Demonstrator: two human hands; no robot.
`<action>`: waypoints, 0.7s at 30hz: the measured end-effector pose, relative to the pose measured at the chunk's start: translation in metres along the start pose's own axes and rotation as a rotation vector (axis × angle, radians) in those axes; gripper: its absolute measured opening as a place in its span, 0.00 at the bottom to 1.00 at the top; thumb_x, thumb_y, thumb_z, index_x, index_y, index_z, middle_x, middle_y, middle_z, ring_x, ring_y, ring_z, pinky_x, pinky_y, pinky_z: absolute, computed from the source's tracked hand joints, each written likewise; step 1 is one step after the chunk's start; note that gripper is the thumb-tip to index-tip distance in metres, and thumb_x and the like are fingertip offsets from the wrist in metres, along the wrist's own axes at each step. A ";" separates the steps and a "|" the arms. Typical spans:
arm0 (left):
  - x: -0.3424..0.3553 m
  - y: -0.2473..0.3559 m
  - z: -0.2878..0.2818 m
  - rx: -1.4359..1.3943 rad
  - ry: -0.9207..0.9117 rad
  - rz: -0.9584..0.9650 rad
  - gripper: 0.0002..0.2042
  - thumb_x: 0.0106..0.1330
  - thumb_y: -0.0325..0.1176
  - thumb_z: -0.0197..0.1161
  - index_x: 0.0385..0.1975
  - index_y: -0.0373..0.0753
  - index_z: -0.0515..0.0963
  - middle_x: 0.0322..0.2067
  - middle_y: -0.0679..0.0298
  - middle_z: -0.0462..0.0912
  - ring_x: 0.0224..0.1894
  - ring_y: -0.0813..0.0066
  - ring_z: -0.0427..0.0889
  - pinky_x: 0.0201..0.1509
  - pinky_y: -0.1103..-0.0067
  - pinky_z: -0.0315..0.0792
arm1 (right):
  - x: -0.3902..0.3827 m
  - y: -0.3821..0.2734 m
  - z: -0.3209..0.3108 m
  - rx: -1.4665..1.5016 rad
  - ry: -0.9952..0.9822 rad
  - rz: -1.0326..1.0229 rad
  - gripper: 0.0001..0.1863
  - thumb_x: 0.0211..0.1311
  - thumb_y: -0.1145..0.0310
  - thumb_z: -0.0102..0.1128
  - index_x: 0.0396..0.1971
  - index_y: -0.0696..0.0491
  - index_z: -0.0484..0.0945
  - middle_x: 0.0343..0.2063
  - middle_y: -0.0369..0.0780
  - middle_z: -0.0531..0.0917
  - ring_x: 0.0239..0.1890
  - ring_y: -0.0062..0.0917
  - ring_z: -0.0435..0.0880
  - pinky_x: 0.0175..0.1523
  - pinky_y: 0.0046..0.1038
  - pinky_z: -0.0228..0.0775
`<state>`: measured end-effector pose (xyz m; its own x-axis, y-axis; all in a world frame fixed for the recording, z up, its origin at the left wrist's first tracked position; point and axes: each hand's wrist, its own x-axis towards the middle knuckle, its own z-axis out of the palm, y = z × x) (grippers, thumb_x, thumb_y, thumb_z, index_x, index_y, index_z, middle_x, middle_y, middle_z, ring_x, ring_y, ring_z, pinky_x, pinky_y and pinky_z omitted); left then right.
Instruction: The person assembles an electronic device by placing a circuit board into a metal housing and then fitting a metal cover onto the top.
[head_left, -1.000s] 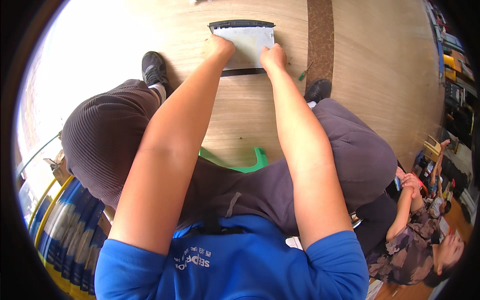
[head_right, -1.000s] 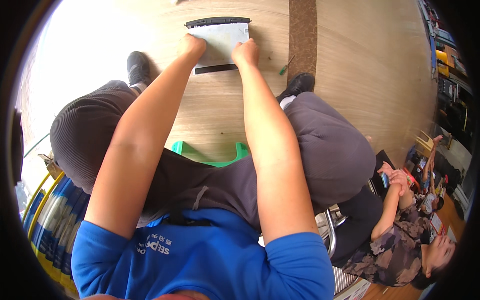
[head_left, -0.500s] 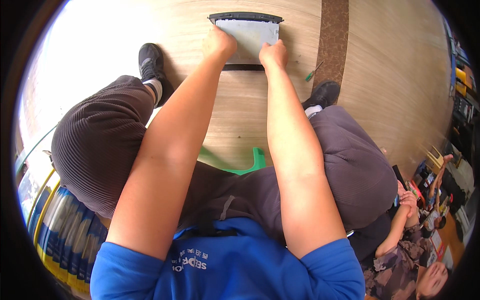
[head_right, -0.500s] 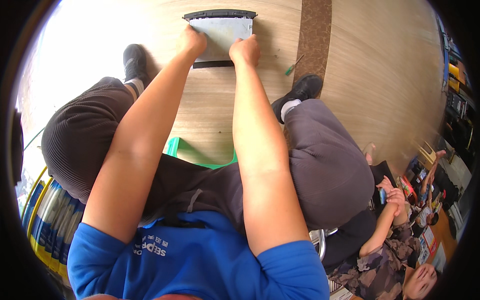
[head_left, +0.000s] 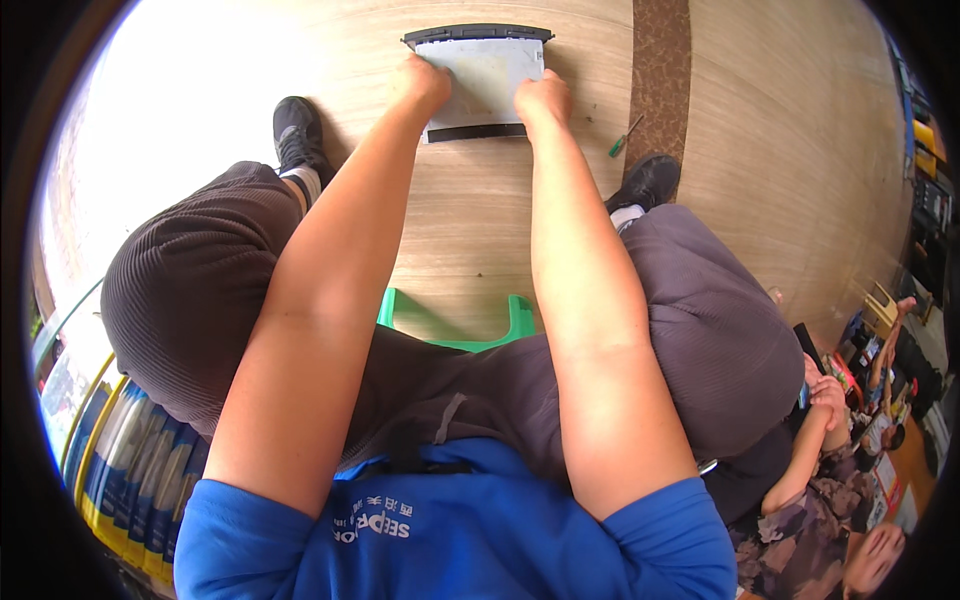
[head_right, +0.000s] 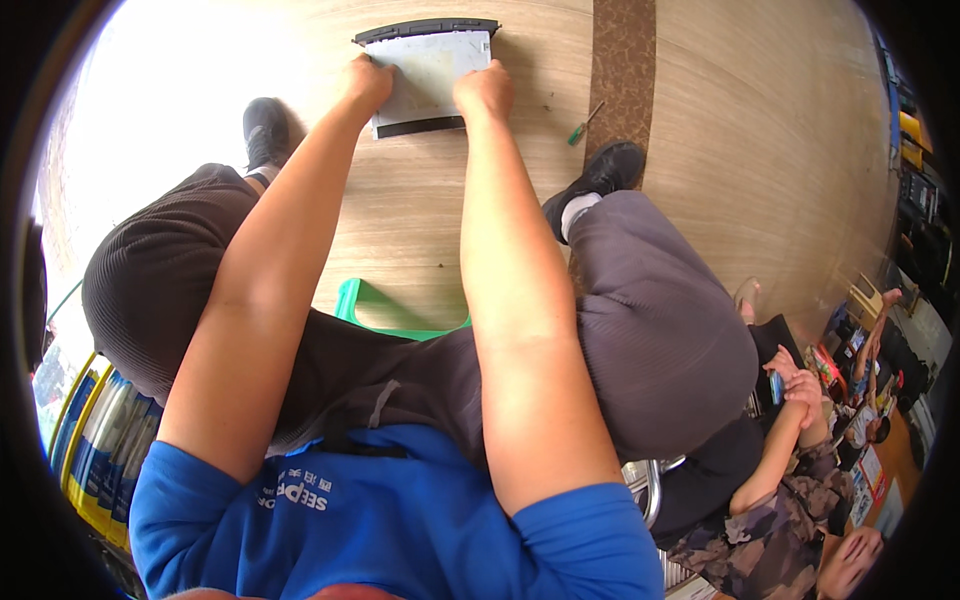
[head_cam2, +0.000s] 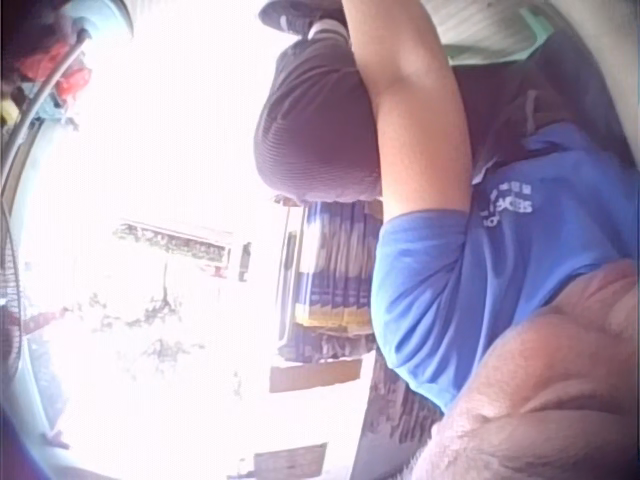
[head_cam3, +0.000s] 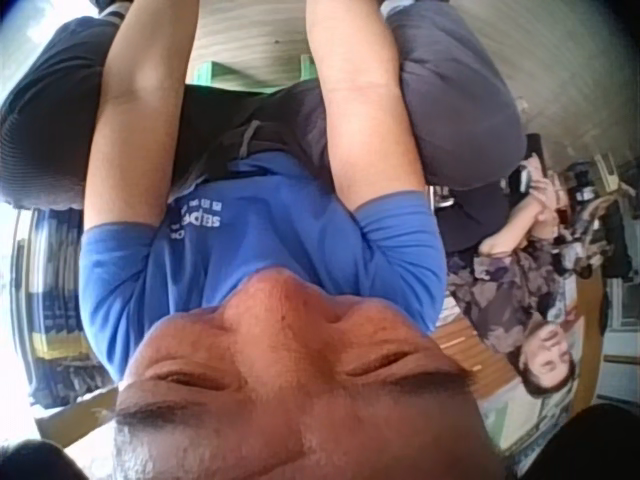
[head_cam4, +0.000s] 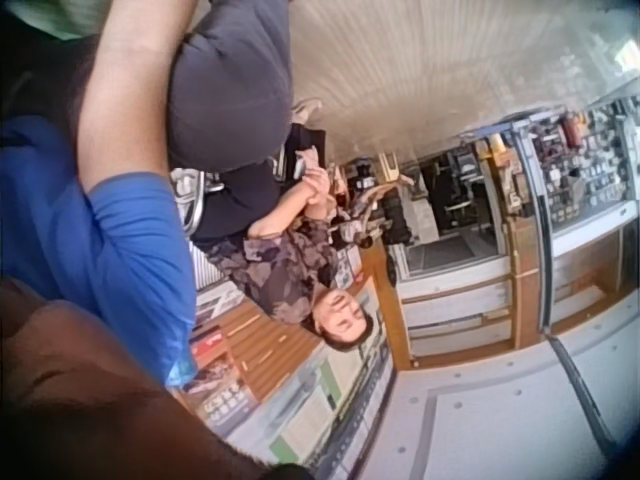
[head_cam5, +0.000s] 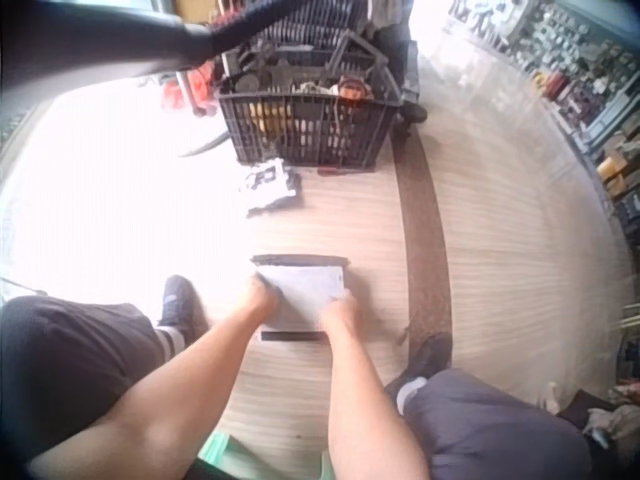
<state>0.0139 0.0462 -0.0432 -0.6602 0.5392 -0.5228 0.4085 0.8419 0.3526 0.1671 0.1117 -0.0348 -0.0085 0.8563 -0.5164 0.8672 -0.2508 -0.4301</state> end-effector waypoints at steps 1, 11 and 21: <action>-0.013 0.017 0.002 -0.067 0.011 0.018 0.21 0.62 0.42 0.60 0.50 0.34 0.74 0.48 0.45 0.80 0.52 0.52 0.80 0.55 0.66 0.74 | 0.021 0.022 -0.004 0.098 -0.001 -0.009 0.17 0.62 0.66 0.55 0.50 0.56 0.76 0.47 0.46 0.82 0.49 0.35 0.82 0.53 0.34 0.73; -0.057 0.005 -0.011 -0.328 0.196 0.097 0.25 0.63 0.38 0.62 0.58 0.35 0.70 0.52 0.46 0.78 0.56 0.52 0.76 0.61 0.66 0.69 | -0.014 0.046 -0.038 0.820 0.008 -0.141 0.20 0.63 0.69 0.60 0.50 0.66 0.76 0.44 0.47 0.84 0.44 0.25 0.82 0.50 0.24 0.72; -0.061 -0.038 -0.009 -0.897 -0.413 0.006 0.13 0.66 0.37 0.61 0.47 0.41 0.76 0.33 0.64 0.82 0.32 0.72 0.80 0.29 0.69 0.77 | -0.055 0.083 -0.055 0.602 0.000 -0.257 0.17 0.62 0.68 0.63 0.45 0.65 0.79 0.36 0.40 0.85 0.36 0.20 0.81 0.43 0.23 0.71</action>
<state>0.0324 -0.0185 -0.0176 -0.3184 0.6514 -0.6887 -0.3304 0.6047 0.7247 0.2669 0.0690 -0.0014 -0.1784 0.9227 -0.3417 0.4076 -0.2468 -0.8792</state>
